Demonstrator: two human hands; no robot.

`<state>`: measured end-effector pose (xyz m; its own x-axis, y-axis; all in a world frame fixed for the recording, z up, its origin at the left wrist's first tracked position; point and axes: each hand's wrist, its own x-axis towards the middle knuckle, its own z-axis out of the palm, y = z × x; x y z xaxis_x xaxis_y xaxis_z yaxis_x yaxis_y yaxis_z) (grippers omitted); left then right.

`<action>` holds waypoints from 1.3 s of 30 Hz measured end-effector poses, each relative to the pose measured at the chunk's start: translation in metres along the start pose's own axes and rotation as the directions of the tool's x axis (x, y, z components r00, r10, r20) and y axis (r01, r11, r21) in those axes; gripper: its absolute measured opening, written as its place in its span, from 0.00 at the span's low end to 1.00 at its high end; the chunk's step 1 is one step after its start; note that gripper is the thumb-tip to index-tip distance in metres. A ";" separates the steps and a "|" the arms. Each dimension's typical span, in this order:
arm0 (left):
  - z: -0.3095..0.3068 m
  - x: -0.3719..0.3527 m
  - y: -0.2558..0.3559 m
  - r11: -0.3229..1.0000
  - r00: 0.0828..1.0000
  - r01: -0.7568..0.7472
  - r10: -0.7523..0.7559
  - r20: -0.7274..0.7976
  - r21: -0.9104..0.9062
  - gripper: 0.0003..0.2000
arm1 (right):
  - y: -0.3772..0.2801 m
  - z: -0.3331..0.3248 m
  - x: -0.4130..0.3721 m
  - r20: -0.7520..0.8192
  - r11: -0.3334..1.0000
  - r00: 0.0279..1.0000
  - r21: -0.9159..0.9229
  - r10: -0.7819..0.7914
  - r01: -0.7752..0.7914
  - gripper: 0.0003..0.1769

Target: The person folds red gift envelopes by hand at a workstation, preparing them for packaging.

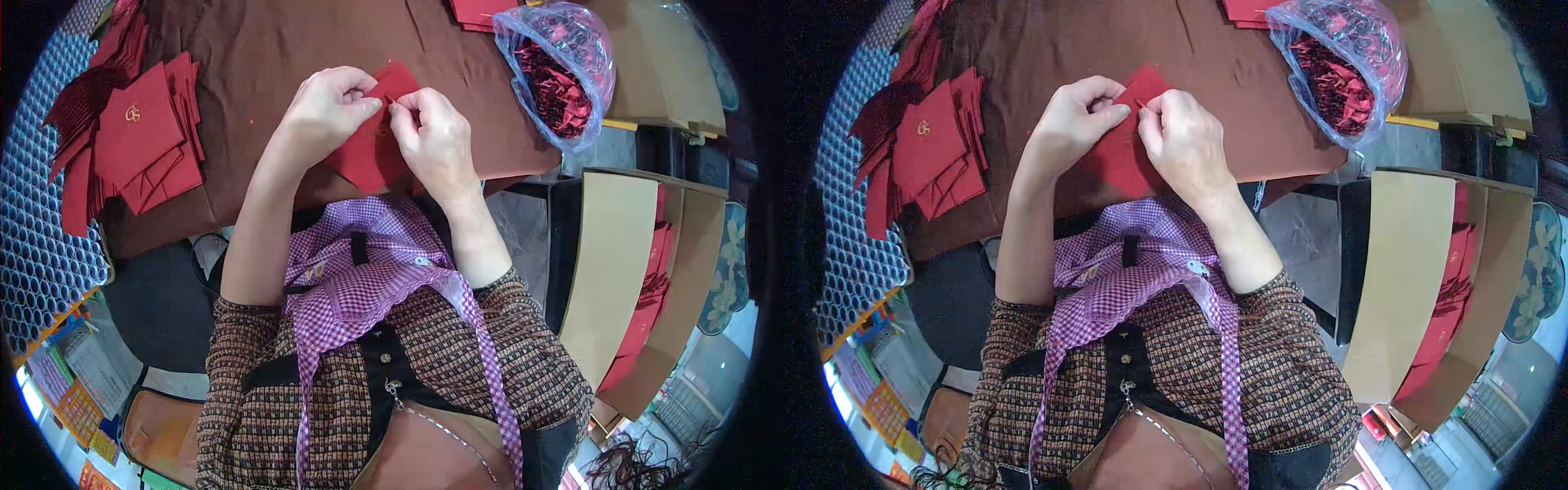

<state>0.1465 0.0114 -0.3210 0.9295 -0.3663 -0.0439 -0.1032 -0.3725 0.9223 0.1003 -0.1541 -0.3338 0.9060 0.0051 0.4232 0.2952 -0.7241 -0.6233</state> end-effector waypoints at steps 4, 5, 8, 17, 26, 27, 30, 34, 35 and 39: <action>0.006 -0.004 0.003 0.973 0.980 -0.162 0.178 -0.092 0.164 0.08 | -0.002 -0.002 0.002 0.015 0.998 0.998 0.033 0.056 -0.057 0.06; 0.007 -0.005 0.005 0.953 0.968 -0.189 0.222 -0.117 0.239 0.07 | -0.001 -0.003 0.003 0.040 0.994 0.995 0.062 0.088 -0.090 0.06; 0.013 -0.007 0.002 0.888 0.922 -0.294 0.361 -0.138 0.354 0.05 | 0.001 -0.009 0.006 0.111 0.979 0.983 0.126 0.147 -0.161 0.07; 0.012 -0.007 0.004 0.861 0.915 -0.343 0.397 -0.075 0.376 0.05 | 0.005 -0.012 0.011 0.230 0.947 0.944 0.164 0.234 -0.275 0.09; 0.010 -0.001 -0.003 0.882 0.913 -0.371 0.403 -0.059 0.291 0.03 | 0.000 0.000 0.001 0.060 0.981 0.987 -0.116 -0.148 0.155 0.07; 0.009 -0.001 -0.002 0.882 0.913 -0.370 0.403 -0.059 0.292 0.03 | 0.002 0.000 0.002 0.060 0.981 0.987 -0.115 -0.149 0.155 0.07; 0.007 -0.003 -0.001 0.974 0.975 -0.211 0.216 -0.055 0.081 0.04 | 0.006 -0.001 0.008 0.155 0.958 0.972 0.201 0.174 -0.203 0.07; 0.005 -0.001 -0.003 0.993 0.997 -0.078 0.077 -0.011 -0.093 0.06 | 0.003 -0.007 0.012 0.141 0.970 0.981 0.181 0.136 -0.160 0.08; 0.004 0.000 -0.004 0.986 0.999 -0.046 0.047 0.003 -0.160 0.07 | 0.002 -0.008 0.013 0.142 0.971 0.981 0.181 0.134 -0.159 0.08; 0.002 -0.001 -0.003 0.988 0.999 -0.025 0.030 0.028 -0.150 0.07 | 0.001 -0.011 0.014 0.202 0.969 0.968 0.162 0.152 -0.186 0.08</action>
<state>0.1456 0.0115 -0.3243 0.9156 -0.4010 -0.0273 -0.0724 -0.2315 0.9701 0.1099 -0.1622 -0.3218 0.9827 0.0344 0.1821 0.1669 -0.5908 -0.7893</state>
